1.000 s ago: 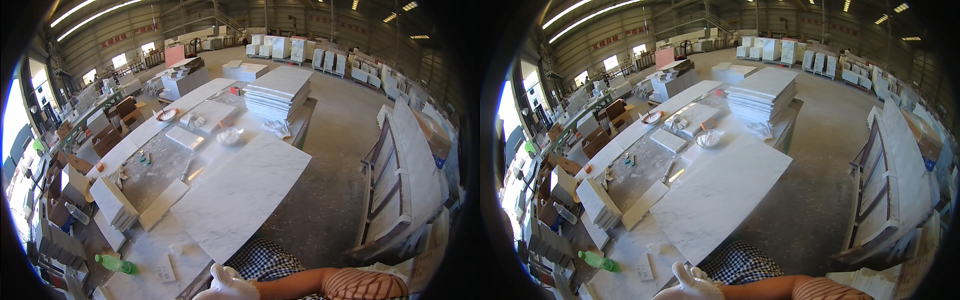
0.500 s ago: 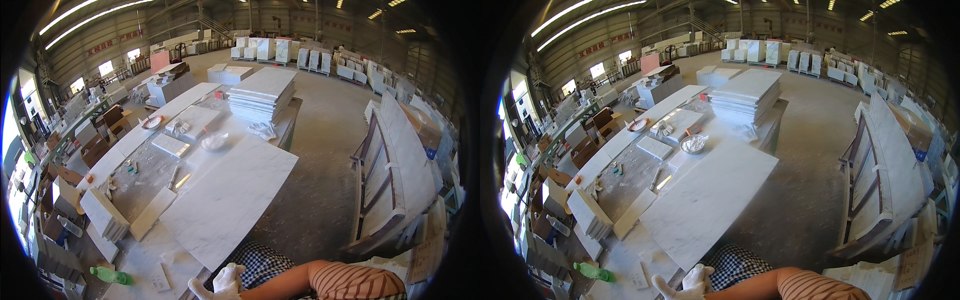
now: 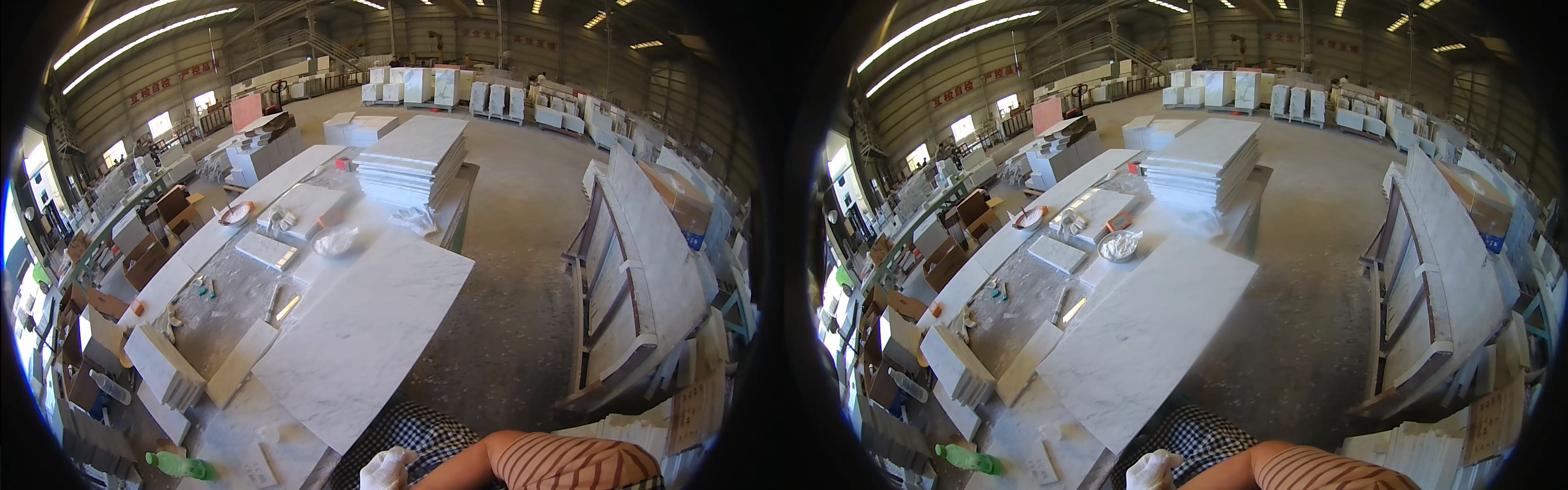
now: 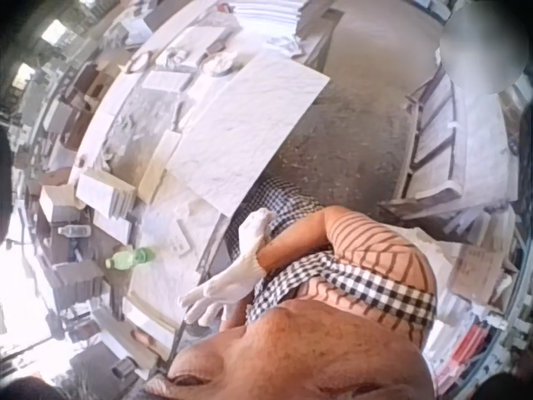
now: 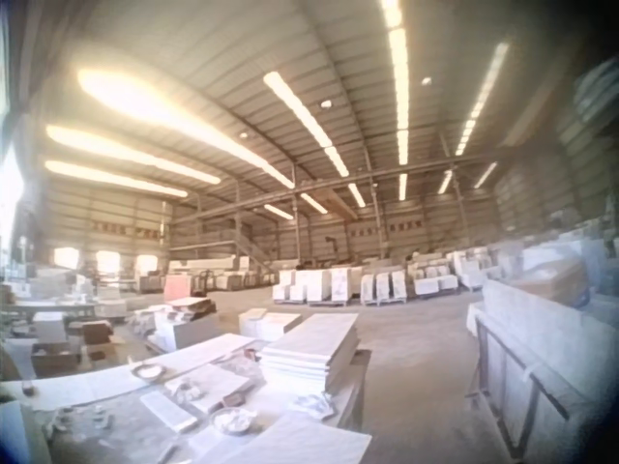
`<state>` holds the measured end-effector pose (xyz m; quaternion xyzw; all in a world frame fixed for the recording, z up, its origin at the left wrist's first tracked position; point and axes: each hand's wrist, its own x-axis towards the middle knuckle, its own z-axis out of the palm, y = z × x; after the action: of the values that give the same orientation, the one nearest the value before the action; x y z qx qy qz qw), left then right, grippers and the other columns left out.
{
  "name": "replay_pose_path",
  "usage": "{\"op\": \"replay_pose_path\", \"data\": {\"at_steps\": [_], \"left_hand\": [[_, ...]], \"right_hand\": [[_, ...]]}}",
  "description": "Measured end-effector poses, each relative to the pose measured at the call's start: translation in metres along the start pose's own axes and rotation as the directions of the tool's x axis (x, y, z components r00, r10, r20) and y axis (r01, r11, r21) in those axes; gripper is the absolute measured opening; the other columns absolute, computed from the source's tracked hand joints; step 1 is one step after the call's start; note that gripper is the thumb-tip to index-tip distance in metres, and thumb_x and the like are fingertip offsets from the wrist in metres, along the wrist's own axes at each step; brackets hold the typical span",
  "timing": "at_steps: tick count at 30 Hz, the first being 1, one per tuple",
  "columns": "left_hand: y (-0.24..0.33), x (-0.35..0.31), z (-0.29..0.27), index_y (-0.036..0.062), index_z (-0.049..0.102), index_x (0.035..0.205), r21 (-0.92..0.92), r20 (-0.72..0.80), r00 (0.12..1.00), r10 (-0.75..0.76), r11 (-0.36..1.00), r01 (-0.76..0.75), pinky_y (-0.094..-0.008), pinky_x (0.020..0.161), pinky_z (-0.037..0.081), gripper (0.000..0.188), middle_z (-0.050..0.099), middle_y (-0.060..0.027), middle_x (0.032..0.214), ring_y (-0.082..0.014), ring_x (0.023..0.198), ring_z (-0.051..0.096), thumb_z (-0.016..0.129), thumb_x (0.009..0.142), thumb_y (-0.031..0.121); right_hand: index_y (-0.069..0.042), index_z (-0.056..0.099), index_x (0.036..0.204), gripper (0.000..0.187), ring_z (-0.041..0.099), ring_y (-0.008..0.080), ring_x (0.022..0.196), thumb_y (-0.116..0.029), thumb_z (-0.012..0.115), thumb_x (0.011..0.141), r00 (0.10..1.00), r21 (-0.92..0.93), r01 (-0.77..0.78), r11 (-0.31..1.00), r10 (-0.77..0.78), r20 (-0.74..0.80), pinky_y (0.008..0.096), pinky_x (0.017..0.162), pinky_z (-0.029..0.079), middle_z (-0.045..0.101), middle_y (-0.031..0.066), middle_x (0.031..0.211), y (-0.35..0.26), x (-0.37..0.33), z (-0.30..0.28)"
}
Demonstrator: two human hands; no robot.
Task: The person puts on white gloves and uses a small metal scraper to remove residue from a large white stone slab. They repeatedly scrape and wipe the surface, moving the scraper across different areas of the slab.
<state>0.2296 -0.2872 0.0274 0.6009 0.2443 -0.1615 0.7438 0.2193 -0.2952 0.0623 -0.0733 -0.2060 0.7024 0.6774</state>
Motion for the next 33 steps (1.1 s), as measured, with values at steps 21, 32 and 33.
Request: {"op": "replay_pose_path", "data": {"at_steps": [21,32,33], "left_hand": [[-0.049,-0.002,0.011,0.0150,0.075,0.103,0.493,0.378,0.843,0.384,0.687,-0.534,-0.0419,0.075,0.055,0.020,0.069,-0.0119,0.090,-0.0313,0.085,0.068,0.065,0.086,0.012],[-0.019,-0.018,0.023,0.0079,0.076,0.095,0.207,0.200,0.980,0.004,0.977,-0.046,-0.0329,0.066,0.051,0.024,0.069,-0.0052,0.085,-0.0140,0.076,0.064,0.062,0.102,0.026],[-0.008,-0.020,0.021,0.0062,0.074,0.107,0.283,0.252,0.967,-0.044,0.959,-0.030,-0.0302,0.071,0.051,0.018,0.071,-0.0032,0.095,-0.0113,0.082,0.062,0.065,0.101,0.021]], "right_hand": [[-0.009,0.062,0.070,0.048,0.054,0.0145,0.052,-0.039,0.056,0.107,0.988,-0.049,0.091,0.995,-0.096,-0.124,0.0299,0.048,0.042,0.055,0.0020,0.058,0.017,-0.022,0.018],[-0.013,0.052,0.063,0.049,0.047,0.0140,0.044,-0.036,0.053,0.107,0.815,-0.281,-0.126,0.952,-0.062,-0.576,0.0278,0.047,0.038,0.052,0.0014,0.054,-0.009,-0.018,0.077],[-0.014,0.050,0.059,0.053,0.046,0.0146,0.042,-0.036,0.053,0.107,0.944,-0.231,0.089,0.969,-0.156,-0.291,0.0276,0.046,0.038,0.051,0.0015,0.051,-0.017,-0.028,0.064]]}}
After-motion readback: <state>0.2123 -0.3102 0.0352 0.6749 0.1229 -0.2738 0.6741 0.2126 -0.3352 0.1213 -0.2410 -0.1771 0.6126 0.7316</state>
